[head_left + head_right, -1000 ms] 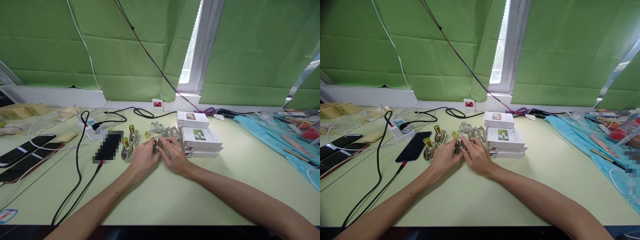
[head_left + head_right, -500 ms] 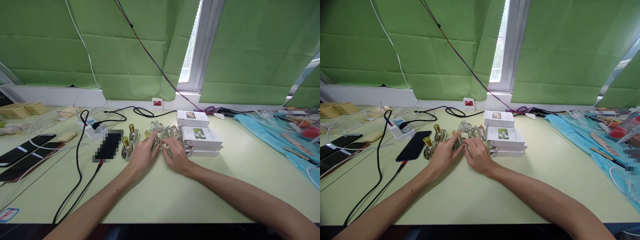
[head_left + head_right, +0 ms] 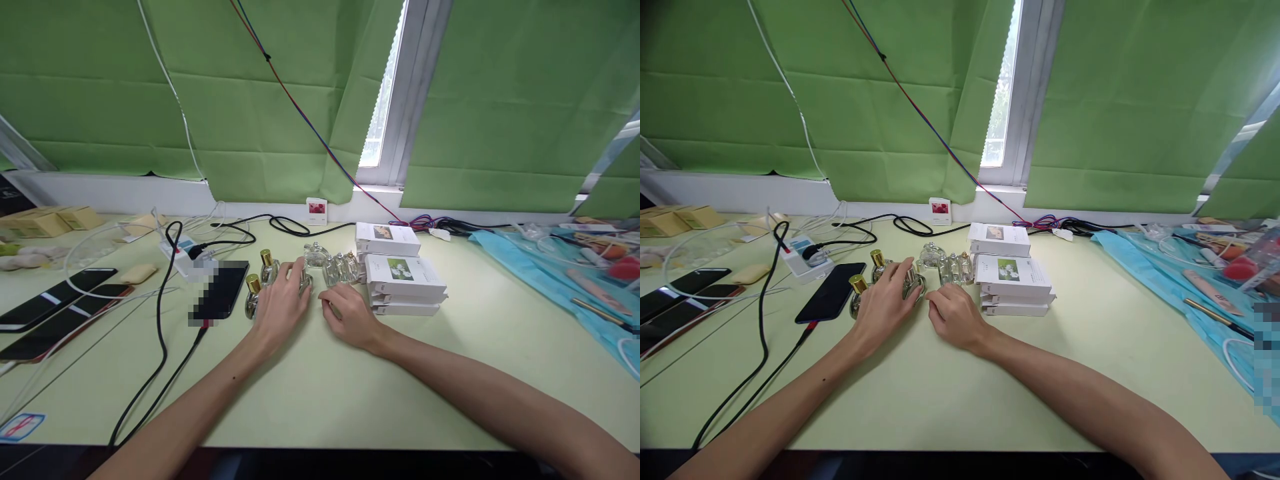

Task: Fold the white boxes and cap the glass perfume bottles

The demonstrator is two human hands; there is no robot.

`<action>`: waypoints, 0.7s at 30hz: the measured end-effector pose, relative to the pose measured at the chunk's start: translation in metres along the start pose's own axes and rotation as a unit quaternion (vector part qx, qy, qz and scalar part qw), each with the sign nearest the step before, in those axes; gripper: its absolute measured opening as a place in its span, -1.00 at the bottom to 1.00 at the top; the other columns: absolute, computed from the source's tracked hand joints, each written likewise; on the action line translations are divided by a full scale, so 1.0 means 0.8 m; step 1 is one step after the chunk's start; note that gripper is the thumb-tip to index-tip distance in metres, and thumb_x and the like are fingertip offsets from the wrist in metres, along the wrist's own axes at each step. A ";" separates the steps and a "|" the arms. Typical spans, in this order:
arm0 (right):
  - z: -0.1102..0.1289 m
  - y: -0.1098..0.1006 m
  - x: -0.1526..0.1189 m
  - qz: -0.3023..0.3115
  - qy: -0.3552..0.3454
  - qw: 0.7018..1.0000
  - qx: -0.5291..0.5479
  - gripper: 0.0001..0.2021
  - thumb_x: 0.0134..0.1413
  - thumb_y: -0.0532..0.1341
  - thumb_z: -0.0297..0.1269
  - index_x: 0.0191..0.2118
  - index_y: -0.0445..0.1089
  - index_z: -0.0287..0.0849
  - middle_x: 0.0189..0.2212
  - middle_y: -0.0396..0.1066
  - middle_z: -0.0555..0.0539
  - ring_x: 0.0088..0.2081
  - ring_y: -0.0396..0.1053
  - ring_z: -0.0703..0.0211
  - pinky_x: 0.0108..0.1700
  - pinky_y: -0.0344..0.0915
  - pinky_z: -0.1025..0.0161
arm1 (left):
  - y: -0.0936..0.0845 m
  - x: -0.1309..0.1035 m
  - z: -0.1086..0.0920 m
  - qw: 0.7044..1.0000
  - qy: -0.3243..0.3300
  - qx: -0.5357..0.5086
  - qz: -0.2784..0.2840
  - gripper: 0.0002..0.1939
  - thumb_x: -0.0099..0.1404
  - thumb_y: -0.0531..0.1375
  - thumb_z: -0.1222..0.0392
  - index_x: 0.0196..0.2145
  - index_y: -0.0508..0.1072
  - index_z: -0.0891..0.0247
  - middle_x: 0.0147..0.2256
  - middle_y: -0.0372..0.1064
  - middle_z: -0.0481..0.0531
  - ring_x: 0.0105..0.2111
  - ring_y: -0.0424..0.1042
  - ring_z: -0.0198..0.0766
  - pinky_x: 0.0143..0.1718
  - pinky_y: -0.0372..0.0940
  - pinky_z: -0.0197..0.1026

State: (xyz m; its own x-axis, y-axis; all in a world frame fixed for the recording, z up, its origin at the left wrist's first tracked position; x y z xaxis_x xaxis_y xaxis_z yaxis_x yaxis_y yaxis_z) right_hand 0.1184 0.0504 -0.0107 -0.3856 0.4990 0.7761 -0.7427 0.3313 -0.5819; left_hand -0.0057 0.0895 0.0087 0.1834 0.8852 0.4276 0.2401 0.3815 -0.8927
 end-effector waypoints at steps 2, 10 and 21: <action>0.000 0.001 0.000 0.005 0.000 1.000 -0.002 -0.83 0.28 0.09 -0.52 -0.21 0.41 -0.17 -0.43 0.42 -0.07 -0.35 0.34 0.09 -0.24 0.29 0.19 | 0.001 -0.001 -0.001 1.000 -0.003 0.007 -0.001 -0.50 0.45 0.07 0.13 0.30 0.20 0.20 0.17 0.32 0.27 -0.23 0.52 -0.06 -0.45 0.19 -0.18; -0.002 0.007 -0.002 0.023 0.008 1.000 0.008 -0.83 0.26 0.09 -0.52 -0.22 0.39 -0.16 -0.43 0.42 -0.08 -0.34 0.34 0.08 -0.24 0.28 0.19 | -0.004 -0.001 0.002 0.999 -0.020 0.045 -0.012 -0.57 0.42 0.09 0.23 0.23 0.28 0.15 0.14 0.30 0.22 -0.33 0.49 -0.12 -0.53 0.06 -0.20; -0.004 0.008 -0.002 0.032 0.009 0.999 0.015 -0.83 0.26 0.08 -0.52 -0.22 0.39 -0.17 -0.42 0.43 -0.09 -0.34 0.35 0.08 -0.25 0.29 0.19 | -0.009 0.001 0.005 0.999 -0.012 0.005 -0.030 -0.63 0.38 0.04 0.37 0.10 0.36 0.19 0.10 0.27 0.22 -0.33 0.47 -0.13 -0.50 0.14 -0.19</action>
Point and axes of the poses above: each hand's wrist, its own x-axis towards the middle knuckle, its own y-axis out of the palm, z = x × y, the point moved 9 cm from there along x, towards the middle knuckle
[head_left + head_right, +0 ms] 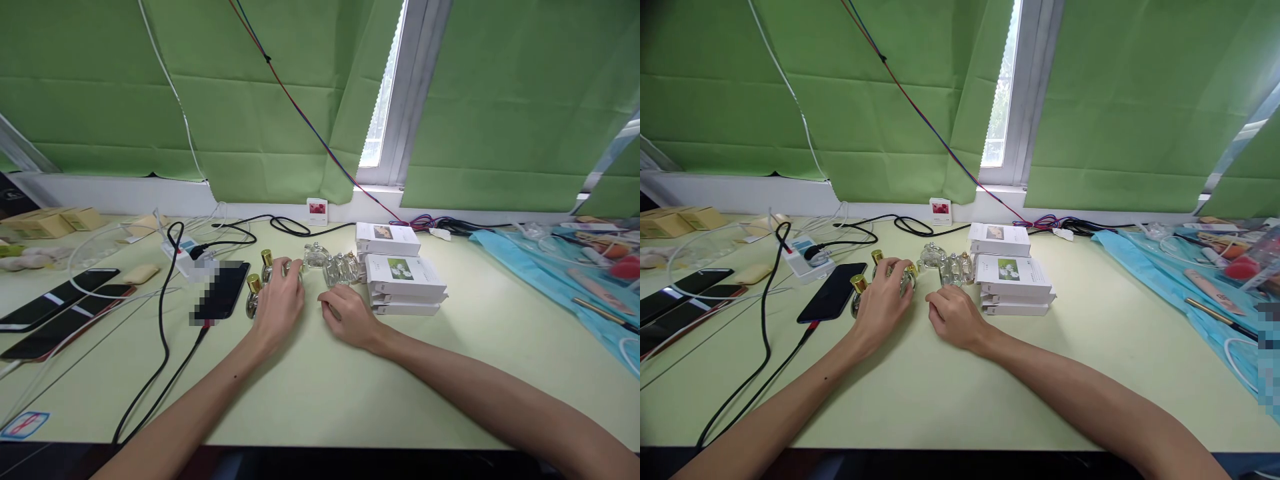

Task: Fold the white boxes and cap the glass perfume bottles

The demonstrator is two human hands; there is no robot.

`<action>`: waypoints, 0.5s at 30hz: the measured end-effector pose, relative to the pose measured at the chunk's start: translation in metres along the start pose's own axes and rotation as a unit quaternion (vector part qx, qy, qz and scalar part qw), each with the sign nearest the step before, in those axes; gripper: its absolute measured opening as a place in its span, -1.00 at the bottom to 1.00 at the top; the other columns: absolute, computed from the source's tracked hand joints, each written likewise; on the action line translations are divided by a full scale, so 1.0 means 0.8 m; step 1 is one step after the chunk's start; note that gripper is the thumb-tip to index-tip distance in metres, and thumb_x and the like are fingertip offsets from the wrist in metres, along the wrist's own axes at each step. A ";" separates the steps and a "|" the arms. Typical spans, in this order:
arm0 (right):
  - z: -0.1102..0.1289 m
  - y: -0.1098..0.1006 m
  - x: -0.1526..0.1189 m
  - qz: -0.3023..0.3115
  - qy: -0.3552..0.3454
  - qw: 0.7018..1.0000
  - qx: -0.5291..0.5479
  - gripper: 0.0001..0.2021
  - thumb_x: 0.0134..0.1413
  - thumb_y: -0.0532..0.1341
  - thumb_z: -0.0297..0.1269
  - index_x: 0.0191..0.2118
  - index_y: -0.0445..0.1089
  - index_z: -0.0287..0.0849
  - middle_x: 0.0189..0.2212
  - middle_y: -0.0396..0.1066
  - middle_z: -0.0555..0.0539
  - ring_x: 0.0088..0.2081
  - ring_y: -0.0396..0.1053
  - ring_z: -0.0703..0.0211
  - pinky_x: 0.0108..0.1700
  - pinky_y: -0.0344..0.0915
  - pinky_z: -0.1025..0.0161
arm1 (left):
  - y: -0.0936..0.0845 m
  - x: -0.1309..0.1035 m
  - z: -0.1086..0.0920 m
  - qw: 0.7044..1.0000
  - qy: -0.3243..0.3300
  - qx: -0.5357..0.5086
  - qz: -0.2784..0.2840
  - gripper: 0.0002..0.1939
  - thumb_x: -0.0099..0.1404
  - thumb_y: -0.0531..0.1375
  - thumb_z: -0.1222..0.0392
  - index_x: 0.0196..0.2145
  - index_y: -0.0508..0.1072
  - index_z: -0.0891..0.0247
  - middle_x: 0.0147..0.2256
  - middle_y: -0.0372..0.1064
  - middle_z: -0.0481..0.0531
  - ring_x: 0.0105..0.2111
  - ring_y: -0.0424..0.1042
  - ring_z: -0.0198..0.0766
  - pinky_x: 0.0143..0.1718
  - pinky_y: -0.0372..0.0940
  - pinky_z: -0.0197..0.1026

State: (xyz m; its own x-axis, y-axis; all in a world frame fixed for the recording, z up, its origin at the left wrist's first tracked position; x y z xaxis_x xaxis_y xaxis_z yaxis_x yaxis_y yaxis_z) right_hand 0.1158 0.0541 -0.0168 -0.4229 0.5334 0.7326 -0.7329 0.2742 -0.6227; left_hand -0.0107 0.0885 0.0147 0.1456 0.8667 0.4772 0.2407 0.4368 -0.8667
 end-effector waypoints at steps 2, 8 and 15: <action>0.000 0.001 0.000 0.003 0.002 1.000 0.001 -0.82 0.26 0.08 -0.52 -0.22 0.39 -0.16 -0.42 0.43 -0.09 -0.33 0.35 0.08 -0.25 0.29 0.19 | 0.000 0.000 0.000 1.000 0.004 -0.002 -0.004 -0.62 0.37 0.04 0.39 0.10 0.35 0.19 0.11 0.25 0.21 -0.34 0.46 -0.14 -0.50 0.16 -0.18; -0.001 0.002 0.000 0.005 0.003 1.000 0.002 -0.83 0.26 0.09 -0.51 -0.21 0.39 -0.16 -0.41 0.43 -0.09 -0.33 0.35 0.09 -0.25 0.29 0.20 | 0.002 0.000 0.003 1.000 0.011 -0.010 -0.010 -0.57 0.33 0.05 0.42 0.12 0.30 0.18 0.14 0.20 0.23 -0.37 0.46 -0.14 -0.50 0.22 -0.17; -0.001 0.002 -0.001 0.012 0.003 1.000 0.006 -0.83 0.25 0.09 -0.51 -0.21 0.40 -0.15 -0.42 0.43 -0.08 -0.34 0.35 0.10 -0.27 0.29 0.21 | 0.004 0.004 0.004 1.000 0.005 -0.027 -0.004 -0.52 0.31 0.05 0.44 0.15 0.26 0.22 0.17 0.15 0.29 -0.35 0.49 -0.10 -0.39 0.35 -0.10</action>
Point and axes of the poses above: each hand's wrist, its own x-axis towards the middle knuckle, its own y-axis out of the palm, z = x × y, the point moved 9 cm from there along x, towards the middle knuckle
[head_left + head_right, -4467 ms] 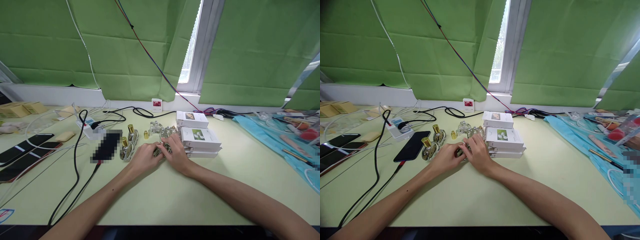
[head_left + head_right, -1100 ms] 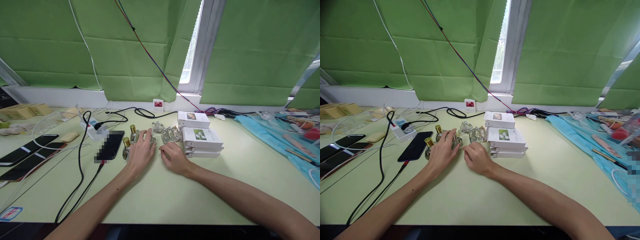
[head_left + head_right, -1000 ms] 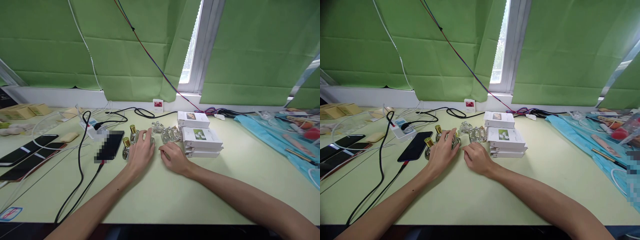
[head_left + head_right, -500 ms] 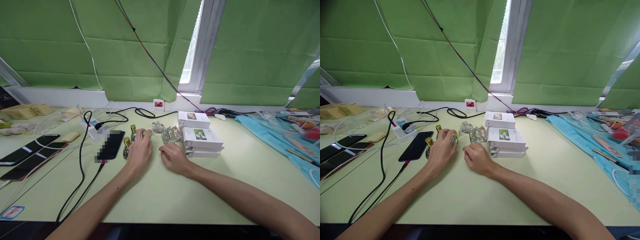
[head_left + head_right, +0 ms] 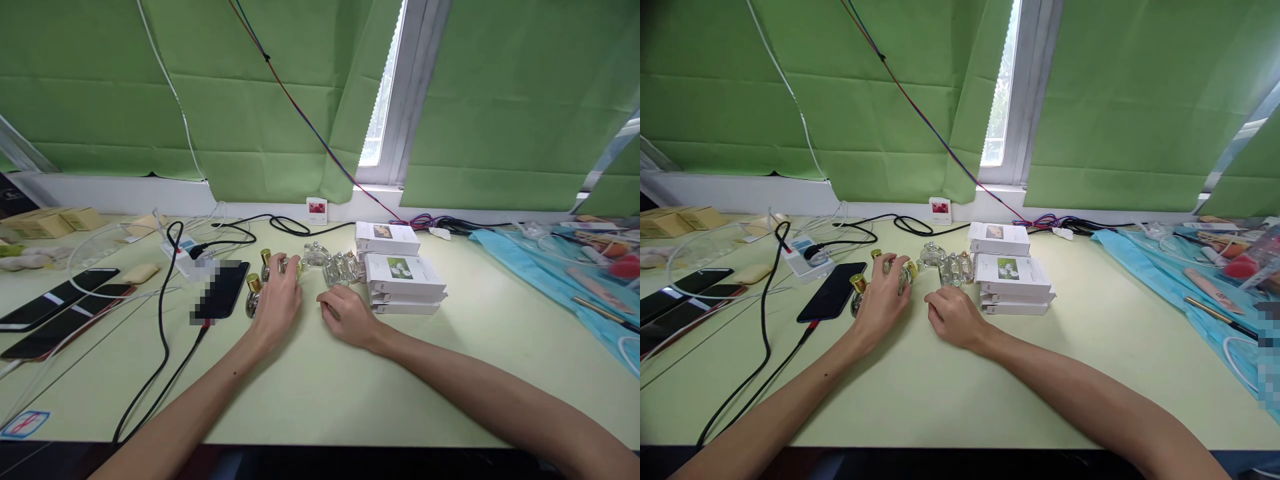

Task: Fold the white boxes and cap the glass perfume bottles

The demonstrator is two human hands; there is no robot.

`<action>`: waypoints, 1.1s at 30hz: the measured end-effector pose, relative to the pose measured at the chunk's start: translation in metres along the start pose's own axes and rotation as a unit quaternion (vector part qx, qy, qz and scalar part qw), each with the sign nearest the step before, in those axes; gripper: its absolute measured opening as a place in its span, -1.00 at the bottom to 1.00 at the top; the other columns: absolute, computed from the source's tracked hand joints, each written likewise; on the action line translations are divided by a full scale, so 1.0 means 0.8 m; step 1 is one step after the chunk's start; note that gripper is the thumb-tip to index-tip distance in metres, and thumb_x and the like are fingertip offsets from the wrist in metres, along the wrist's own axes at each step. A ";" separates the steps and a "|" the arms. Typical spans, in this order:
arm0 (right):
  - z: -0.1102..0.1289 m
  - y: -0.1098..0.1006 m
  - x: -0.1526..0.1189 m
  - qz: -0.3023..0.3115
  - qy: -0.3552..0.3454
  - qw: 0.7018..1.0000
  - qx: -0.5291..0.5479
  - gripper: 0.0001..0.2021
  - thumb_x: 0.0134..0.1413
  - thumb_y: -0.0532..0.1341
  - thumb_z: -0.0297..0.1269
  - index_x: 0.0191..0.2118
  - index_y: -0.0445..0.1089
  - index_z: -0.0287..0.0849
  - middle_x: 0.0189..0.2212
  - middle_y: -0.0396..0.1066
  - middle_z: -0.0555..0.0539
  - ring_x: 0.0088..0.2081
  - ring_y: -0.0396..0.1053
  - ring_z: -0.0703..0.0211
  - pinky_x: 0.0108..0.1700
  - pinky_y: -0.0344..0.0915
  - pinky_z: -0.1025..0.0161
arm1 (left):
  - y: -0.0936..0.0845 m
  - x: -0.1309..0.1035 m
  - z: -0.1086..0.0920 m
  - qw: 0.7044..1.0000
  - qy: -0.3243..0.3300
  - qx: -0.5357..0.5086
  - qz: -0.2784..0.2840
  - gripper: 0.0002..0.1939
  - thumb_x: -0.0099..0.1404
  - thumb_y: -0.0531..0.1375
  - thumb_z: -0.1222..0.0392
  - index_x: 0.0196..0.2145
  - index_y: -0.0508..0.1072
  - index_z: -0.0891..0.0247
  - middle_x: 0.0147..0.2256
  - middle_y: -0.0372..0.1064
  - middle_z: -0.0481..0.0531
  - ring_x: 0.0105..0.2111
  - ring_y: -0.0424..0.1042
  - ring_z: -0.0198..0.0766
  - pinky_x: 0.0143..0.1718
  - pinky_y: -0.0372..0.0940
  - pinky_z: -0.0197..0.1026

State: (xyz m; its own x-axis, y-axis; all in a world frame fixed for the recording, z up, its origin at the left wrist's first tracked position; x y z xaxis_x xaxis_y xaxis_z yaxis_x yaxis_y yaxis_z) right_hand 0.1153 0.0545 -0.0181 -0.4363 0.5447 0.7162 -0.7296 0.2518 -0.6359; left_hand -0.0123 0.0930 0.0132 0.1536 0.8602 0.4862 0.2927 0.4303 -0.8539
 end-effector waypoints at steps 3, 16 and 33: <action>0.000 0.001 0.000 0.000 -0.003 1.000 0.001 -0.82 0.25 0.09 -0.51 -0.20 0.41 -0.16 -0.41 0.43 -0.09 -0.34 0.36 0.09 -0.26 0.30 0.21 | 0.001 0.001 0.000 1.000 -0.001 -0.011 0.002 -0.49 0.29 0.04 0.46 0.18 0.25 0.24 0.19 0.11 0.32 -0.33 0.50 -0.10 -0.35 0.39 -0.07; 0.000 0.004 -0.001 0.013 0.001 1.000 0.006 -0.83 0.25 0.11 -0.52 -0.20 0.42 -0.18 -0.41 0.43 -0.09 -0.34 0.37 0.09 -0.25 0.31 0.21 | -0.004 0.000 0.000 0.999 -0.008 -0.033 0.002 -0.42 0.27 0.00 0.45 0.24 0.18 0.24 0.29 -0.02 0.42 -0.49 0.40 -0.27 -0.33 0.44 0.00; 0.001 0.005 0.000 0.023 -0.004 1.000 0.001 -0.85 0.27 0.12 -0.49 -0.22 0.42 -0.17 -0.41 0.44 -0.09 -0.34 0.37 0.09 -0.21 0.32 0.20 | 0.024 -0.009 -0.023 0.994 0.065 -0.031 0.084 -0.78 0.42 0.03 0.30 -0.08 0.44 0.26 -0.07 0.44 0.17 -0.18 0.51 -0.04 -0.27 0.35 -0.09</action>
Point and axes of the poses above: each hand's wrist, its own x-axis towards the middle knuckle, its own y-axis out of the palm, z = x × y, the point moved 9 cm from there along x, towards the middle knuckle
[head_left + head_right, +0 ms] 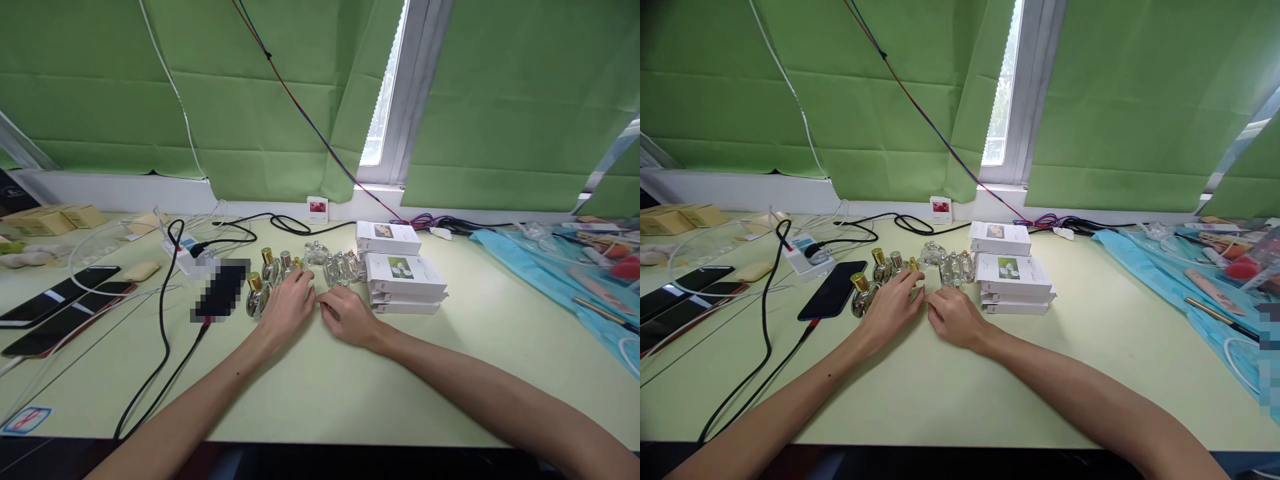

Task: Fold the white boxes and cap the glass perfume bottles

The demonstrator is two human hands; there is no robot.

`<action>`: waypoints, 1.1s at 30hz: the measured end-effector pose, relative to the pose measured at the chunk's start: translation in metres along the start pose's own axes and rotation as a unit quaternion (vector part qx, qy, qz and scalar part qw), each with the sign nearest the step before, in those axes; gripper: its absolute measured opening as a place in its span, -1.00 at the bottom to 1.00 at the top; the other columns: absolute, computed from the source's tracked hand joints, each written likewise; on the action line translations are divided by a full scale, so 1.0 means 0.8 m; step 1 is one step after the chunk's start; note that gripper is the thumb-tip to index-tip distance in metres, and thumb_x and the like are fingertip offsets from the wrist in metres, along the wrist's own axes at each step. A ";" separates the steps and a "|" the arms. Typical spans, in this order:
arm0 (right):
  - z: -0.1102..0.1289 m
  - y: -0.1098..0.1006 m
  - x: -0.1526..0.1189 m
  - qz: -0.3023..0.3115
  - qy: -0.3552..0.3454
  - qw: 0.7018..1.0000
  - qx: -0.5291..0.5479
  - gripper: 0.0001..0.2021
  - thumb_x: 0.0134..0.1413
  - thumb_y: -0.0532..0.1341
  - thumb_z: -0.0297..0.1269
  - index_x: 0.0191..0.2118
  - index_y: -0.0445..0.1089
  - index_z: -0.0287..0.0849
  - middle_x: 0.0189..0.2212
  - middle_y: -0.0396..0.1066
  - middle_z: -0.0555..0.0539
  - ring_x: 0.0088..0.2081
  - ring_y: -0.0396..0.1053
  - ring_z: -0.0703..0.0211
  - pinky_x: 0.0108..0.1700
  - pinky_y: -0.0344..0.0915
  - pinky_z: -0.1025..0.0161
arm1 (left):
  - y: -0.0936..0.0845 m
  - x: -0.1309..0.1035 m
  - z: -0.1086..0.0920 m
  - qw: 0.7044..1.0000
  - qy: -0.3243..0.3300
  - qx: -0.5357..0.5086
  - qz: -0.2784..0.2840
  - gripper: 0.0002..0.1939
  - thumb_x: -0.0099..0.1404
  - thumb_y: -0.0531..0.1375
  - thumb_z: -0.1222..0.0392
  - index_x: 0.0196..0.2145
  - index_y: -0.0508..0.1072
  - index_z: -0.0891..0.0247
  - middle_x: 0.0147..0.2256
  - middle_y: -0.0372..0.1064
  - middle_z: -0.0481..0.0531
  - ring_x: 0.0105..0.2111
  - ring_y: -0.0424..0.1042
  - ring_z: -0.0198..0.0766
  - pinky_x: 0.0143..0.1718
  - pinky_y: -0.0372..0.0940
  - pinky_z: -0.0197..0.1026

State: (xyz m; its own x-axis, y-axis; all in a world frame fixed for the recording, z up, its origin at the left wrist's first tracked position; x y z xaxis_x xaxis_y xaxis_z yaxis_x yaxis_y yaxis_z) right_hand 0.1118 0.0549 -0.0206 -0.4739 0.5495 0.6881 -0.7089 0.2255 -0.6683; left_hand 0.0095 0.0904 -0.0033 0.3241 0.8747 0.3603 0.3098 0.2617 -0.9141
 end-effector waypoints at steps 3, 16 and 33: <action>0.000 0.000 0.000 -0.002 -0.002 1.000 0.001 -0.84 0.29 0.11 -0.48 -0.22 0.42 -0.17 -0.41 0.44 -0.09 -0.33 0.37 0.09 -0.21 0.33 0.19 | 0.003 0.000 0.000 1.000 0.000 -0.015 0.005 -0.78 0.42 0.03 0.30 -0.10 0.45 0.27 -0.06 0.43 0.19 -0.19 0.51 -0.05 -0.24 0.35 -0.08; 0.000 0.002 0.000 0.010 0.001 1.000 0.006 -0.84 0.28 0.11 -0.49 -0.21 0.42 -0.16 -0.39 0.47 -0.11 -0.31 0.40 0.07 -0.19 0.36 0.16 | -0.001 0.001 0.001 0.999 0.006 -0.030 -0.018 -0.71 0.39 0.03 0.31 0.02 0.41 0.30 -0.03 0.42 0.23 -0.13 0.49 -0.01 -0.13 0.40 -0.02; 0.000 0.004 0.000 0.023 0.000 1.000 0.008 -0.85 0.27 0.12 -0.50 -0.27 0.39 -0.16 -0.41 0.43 -0.10 -0.34 0.36 0.07 -0.23 0.33 0.18 | 0.007 -0.001 0.001 0.991 0.015 -0.134 -0.018 -0.59 0.40 0.04 0.32 0.19 0.26 0.24 0.17 0.27 0.26 0.16 0.37 0.06 0.11 0.37 0.10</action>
State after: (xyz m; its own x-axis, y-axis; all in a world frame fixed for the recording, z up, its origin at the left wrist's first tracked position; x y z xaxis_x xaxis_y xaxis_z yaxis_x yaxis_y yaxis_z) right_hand 0.1093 0.0554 -0.0225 -0.5055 0.5596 0.6568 -0.6947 0.1876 -0.6944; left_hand 0.0098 0.0914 -0.0090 0.3327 0.8534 0.4012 0.5465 0.1722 -0.8195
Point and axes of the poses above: each hand's wrist, its own x-axis towards the middle knuckle, its own y-axis out of the palm, z = x × y, the point moved 9 cm from there along x, towards the middle knuckle
